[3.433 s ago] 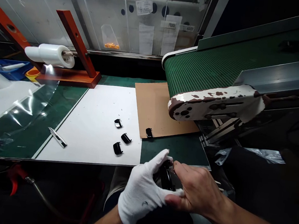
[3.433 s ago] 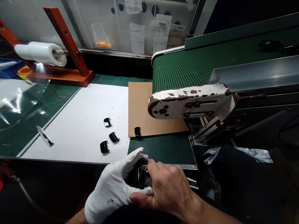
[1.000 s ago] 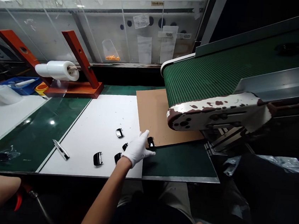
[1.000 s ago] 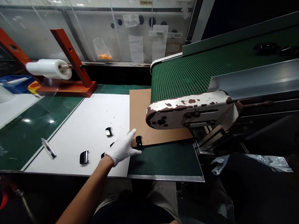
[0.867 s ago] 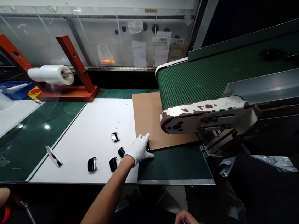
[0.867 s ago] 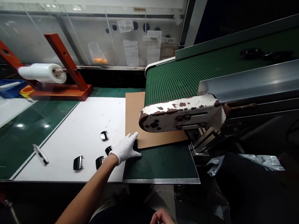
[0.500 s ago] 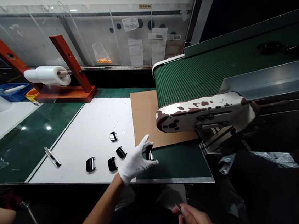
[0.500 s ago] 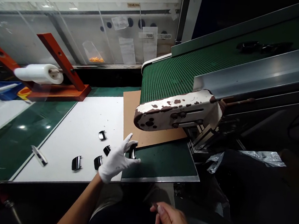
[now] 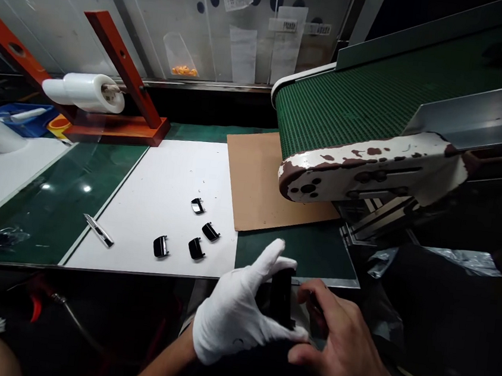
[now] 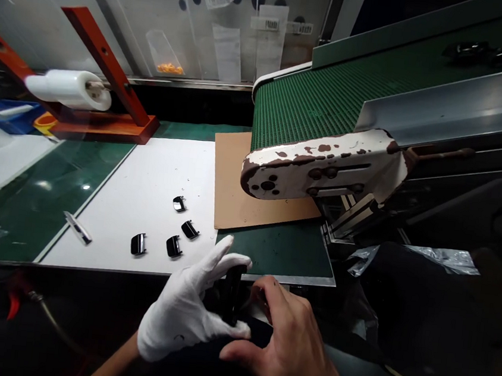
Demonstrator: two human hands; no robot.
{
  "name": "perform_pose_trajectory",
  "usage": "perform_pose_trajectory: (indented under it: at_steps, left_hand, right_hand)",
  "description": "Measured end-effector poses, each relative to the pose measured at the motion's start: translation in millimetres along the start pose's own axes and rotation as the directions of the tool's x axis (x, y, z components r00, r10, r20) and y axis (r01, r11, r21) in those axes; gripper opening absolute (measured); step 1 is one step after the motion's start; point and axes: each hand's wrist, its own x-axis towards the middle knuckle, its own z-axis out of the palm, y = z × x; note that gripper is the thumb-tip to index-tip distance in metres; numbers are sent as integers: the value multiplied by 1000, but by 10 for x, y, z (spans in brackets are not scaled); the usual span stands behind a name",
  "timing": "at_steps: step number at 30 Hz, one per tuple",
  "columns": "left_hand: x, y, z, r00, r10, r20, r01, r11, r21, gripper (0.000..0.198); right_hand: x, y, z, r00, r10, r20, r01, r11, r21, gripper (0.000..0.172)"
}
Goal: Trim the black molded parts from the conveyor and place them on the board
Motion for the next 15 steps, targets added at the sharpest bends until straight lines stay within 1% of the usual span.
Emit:
perform_pose_trajectory:
  at_steps: [3,5,10,15]
  left_hand:
    - [-28,47,13,999,45,-5,-45,999,12,114]
    - [-39,61,14,999,49,-15,-49,999,18,115]
    - [-44,62,3,999,41,-12,-41,999,-11,114]
    - [-38,44,-2,999,50,-2,-50,997,-64,111]
  right_hand:
    - [52,-52,-14,995,-82,-63,72,987,-143,65]
    - [58,-79,-16,989,-117,-92,99,979,-179,62]
    - [37,-120,-2,987,-123,-99,109,985,-130,50]
    - [21,-128,23,985,-139,-105,122,980,-154,46]
